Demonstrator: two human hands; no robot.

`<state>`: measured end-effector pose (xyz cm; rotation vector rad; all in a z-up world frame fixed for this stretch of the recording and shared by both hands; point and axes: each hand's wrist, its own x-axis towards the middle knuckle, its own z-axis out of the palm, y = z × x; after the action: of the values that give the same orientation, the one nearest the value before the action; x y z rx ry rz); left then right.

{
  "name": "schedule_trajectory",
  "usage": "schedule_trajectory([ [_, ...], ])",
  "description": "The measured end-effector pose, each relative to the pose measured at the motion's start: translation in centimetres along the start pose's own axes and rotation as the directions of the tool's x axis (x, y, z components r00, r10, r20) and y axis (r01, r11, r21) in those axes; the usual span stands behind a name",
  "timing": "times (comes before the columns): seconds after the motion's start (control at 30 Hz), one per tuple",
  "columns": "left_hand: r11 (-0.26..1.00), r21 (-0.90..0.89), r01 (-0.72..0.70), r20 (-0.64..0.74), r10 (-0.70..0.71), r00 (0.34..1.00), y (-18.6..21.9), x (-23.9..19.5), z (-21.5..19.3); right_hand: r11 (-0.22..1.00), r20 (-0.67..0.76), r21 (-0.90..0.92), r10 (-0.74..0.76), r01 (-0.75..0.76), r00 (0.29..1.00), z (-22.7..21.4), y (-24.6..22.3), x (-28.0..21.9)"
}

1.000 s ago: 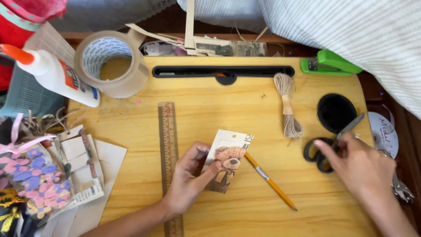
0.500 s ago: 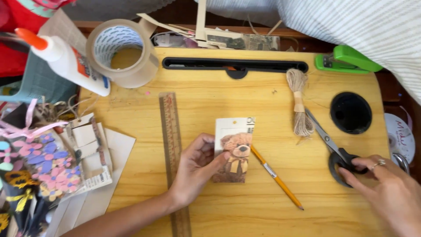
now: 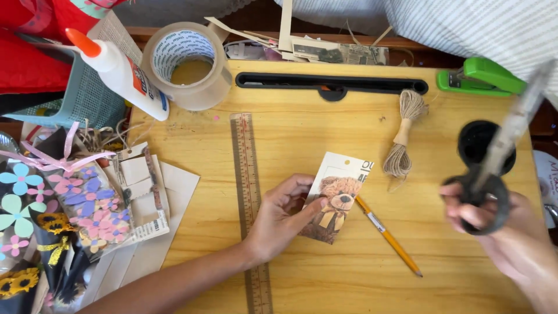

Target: Using scissors to cut out a specific image from a piece of cardstock on a craft table.

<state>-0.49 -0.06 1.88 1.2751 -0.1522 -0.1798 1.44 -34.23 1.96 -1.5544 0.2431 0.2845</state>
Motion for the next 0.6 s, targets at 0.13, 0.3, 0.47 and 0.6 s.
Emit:
schedule_trajectory([
  [0.13,0.999,0.026,-0.02,0.038,0.019,0.999,0.1,-0.3,0.0,0.994,0.003,-0.099,-0.043,0.043,0.999,8.5,-2.9,0.6],
  [0.3,0.997,0.061,-0.045,0.136,0.036,0.99,0.0,-0.2,0.1,0.963,-0.012,-0.105,-0.251,0.249,0.968,13.4,-3.3,2.5],
  [0.47,0.988,0.122,-0.092,0.141,0.075,0.987,-0.4,-0.1,-0.2,0.995,0.003,-0.059,-0.079,0.079,0.997,12.8,-2.3,3.1],
  [0.6,0.947,0.207,-0.245,0.179,0.21,0.961,1.0,0.0,-0.2,0.997,0.019,-0.067,-0.048,0.049,0.999,12.7,-2.3,3.0],
])
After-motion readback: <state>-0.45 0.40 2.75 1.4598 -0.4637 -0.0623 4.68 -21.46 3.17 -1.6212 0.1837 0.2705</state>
